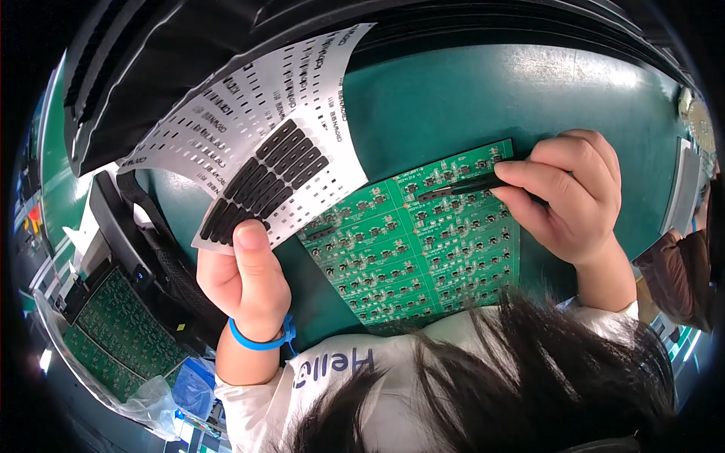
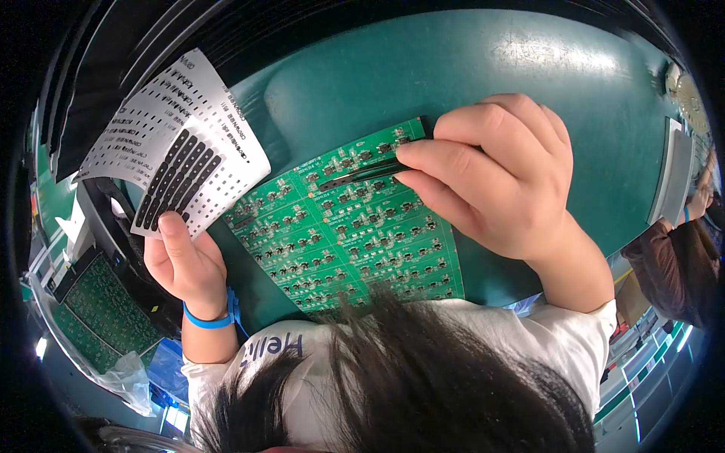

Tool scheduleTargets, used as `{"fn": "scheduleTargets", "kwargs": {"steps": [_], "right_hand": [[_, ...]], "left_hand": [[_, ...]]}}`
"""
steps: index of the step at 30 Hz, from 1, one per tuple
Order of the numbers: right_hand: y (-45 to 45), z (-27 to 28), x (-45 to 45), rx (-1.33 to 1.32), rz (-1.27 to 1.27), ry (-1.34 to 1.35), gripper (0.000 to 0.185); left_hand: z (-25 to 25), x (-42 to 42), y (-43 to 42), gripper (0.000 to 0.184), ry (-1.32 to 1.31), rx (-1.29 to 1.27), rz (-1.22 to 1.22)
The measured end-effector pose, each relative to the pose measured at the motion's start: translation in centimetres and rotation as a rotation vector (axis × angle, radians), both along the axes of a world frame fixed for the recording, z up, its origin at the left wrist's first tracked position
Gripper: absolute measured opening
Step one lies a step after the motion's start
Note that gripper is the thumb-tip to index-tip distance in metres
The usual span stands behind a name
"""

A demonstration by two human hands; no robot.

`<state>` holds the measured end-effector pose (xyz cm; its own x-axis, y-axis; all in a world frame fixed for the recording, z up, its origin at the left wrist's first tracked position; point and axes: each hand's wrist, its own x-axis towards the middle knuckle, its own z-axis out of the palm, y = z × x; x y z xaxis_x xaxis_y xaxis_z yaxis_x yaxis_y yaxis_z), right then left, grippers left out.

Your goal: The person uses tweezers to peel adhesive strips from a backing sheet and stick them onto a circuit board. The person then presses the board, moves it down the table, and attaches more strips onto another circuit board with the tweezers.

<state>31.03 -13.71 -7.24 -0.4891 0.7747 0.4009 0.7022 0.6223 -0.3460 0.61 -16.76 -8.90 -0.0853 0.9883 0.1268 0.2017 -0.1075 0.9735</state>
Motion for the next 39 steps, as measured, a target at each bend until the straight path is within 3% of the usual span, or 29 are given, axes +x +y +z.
{"fn": "scheduleTargets", "kwargs": {"steps": [24, 33, 39], "right_hand": [[-0.1, 0.3, 0.1, 0.035, 0.012, -0.066, 0.029], [0.4, 0.0, 0.1, 0.009, 0.008, 0.031, 0.031], [0.4, 0.2, 0.3, 0.005, 0.007, -0.003, 0.031]], "left_hand": [[-0.5, -0.3, -0.3, 0.026, -0.037, 0.002, -0.001], [-0.1, -0.1, -0.2, 0.026, -0.016, -0.006, 0.002], [-0.8, -1.7, -0.7, 0.038, 0.028, -0.012, -0.113]]}}
